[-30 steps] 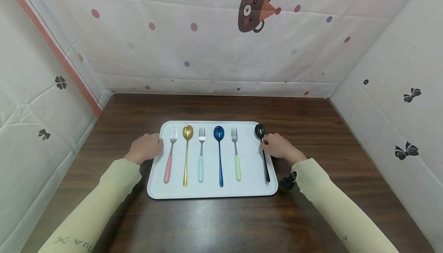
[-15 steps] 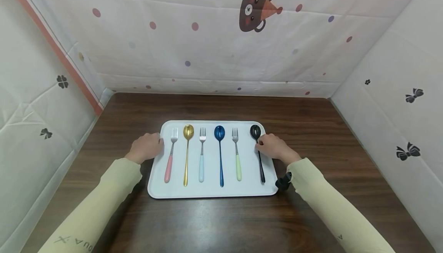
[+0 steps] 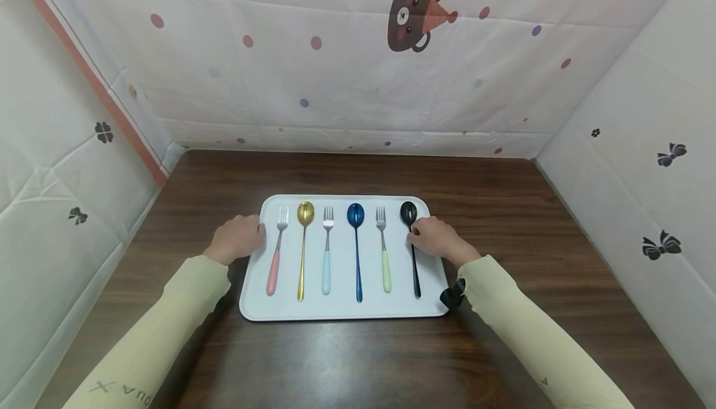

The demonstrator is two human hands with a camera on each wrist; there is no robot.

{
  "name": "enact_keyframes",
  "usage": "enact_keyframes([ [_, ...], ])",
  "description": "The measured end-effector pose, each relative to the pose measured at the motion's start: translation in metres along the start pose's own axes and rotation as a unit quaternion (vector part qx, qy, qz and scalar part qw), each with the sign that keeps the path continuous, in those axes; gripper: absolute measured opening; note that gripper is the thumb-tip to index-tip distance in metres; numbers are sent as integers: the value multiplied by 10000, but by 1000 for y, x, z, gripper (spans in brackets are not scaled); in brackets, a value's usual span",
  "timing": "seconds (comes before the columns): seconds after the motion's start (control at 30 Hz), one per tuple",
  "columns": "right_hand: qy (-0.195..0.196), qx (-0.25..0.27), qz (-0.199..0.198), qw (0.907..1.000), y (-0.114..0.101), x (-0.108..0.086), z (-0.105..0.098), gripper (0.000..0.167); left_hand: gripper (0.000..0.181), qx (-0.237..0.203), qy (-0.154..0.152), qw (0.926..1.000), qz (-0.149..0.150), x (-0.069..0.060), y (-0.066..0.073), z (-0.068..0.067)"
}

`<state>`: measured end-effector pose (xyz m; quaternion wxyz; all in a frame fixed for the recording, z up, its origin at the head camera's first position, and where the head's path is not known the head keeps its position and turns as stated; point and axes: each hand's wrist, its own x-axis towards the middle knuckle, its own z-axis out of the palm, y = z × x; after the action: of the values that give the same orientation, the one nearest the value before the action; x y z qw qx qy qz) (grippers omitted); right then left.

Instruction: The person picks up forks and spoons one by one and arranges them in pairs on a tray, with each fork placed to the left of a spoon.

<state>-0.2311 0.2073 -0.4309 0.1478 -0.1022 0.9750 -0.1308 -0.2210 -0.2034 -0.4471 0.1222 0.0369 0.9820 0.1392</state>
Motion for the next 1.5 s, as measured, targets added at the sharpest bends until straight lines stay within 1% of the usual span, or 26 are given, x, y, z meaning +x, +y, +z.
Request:
enact_keyframes([
  [0.3,73,11,-76,9999,-2,-1,0,26,41,-29,3,10000,-2,0,1,0],
  [0.53,18,25,22,10000,0,0,4,25,40,-40,24,10000,13,-1,2,1],
  [0.77,56,11,-2,10000,-1,1,4,25,41,-13,29,10000,-17,1,0,1],
  [1.0,121,-39,-34,9999,-2,1,2,25,41,-43,-71,10000,-35,0,0,-1],
  [1.17,153,-38,-37,9999,-1,1,0,25,41,-160,-199,9997,-4,0,2,-6],
  [1.23,156,-15,-52,9999,-2,1,-1,25,41,-181,-305,9994,-10,1,2,-9],
  [1.37,169,115,-11,9998,-4,1,-5,25,42,-6,-517,9987,-32,1,5,-18],
  [1.43,231,172,26,9996,-4,3,-8,25,44,185,-471,9987,-62,1,7,-23],
  [1.5,320,184,32,9993,-5,5,-11,24,46,373,-311,9988,-105,0,11,-29],
])
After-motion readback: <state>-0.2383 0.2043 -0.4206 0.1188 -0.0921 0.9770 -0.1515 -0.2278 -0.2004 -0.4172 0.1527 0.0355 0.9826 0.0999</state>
